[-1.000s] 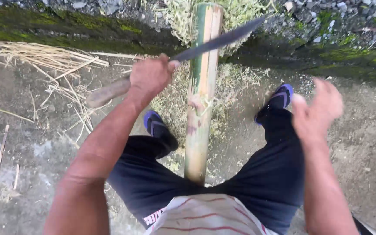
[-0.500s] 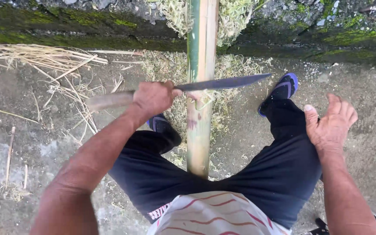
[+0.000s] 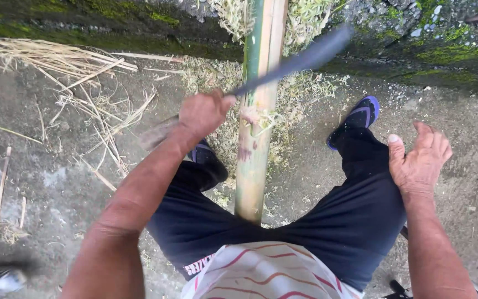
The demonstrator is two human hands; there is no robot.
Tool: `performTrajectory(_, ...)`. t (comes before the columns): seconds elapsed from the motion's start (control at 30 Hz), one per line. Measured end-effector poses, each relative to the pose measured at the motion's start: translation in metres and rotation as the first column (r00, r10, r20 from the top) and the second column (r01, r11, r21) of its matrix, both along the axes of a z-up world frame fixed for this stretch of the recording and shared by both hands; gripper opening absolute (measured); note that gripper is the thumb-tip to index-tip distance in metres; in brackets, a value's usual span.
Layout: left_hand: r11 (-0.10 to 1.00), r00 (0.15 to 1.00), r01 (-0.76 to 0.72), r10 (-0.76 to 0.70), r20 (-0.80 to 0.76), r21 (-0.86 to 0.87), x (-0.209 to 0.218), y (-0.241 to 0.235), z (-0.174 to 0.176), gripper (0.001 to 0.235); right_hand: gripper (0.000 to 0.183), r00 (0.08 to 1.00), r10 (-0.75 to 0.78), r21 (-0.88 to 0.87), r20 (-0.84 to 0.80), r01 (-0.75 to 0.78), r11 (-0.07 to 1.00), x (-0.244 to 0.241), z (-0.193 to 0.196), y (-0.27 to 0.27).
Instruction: Shaving the outer skin of a bamboo pole with a machete.
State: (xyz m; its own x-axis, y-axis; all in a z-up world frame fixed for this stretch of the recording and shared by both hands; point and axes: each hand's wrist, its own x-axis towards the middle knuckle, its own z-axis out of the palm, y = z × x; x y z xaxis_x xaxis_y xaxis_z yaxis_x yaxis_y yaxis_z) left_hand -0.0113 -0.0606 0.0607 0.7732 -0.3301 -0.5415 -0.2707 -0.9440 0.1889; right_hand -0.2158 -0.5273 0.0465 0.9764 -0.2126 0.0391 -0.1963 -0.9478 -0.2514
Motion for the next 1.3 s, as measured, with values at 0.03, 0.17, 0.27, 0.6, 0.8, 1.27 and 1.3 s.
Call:
performTrajectory(0.03,1.0,1.0,-0.002,0.002,0.008,0.001,-0.002,0.003,-0.002,0.067,0.062,1.0,0.002,0.001,0.008,-0.002,1.0,0.003,0.001,0.001)
performTrajectory(0.17,0.997,0.999,0.029,-0.027,0.037,-0.071,0.002,0.009,-0.01,0.066,0.063,1.0,-0.013,0.031,-0.005,0.013,0.999,0.003,-0.002,0.004)
performTrajectory(0.27,0.979,0.988,0.019,0.013,0.156,-0.202,-0.026,0.019,-0.035,0.062,0.059,0.999,0.034,-0.044,0.005,-0.034,0.998,0.003,-0.005,0.016)
performTrajectory(0.6,0.988,0.986,0.107,-0.12,0.114,0.108,0.015,0.008,0.042,0.059,0.049,0.872,0.35,0.162,-0.342,-0.312,0.936,0.226,0.033,0.174)
performTrajectory(0.8,0.998,0.944,-0.028,0.006,0.329,0.061,0.097,0.005,0.034,0.06,0.064,0.887,0.459,0.055,0.058,-0.461,0.885,0.313,0.014,0.158)
performTrajectory(1.27,0.997,0.996,0.056,-0.059,0.064,0.055,-0.01,0.021,0.031,0.06,0.077,0.897,0.442,0.146,0.001,-0.437,0.888,0.167,-0.032,0.165)
performTrajectory(1.3,0.996,0.983,0.092,-0.092,0.157,0.005,-0.004,0.027,0.016,0.058,0.076,0.886,0.454,0.16,0.094,-0.464,0.871,0.169,-0.031,0.165)
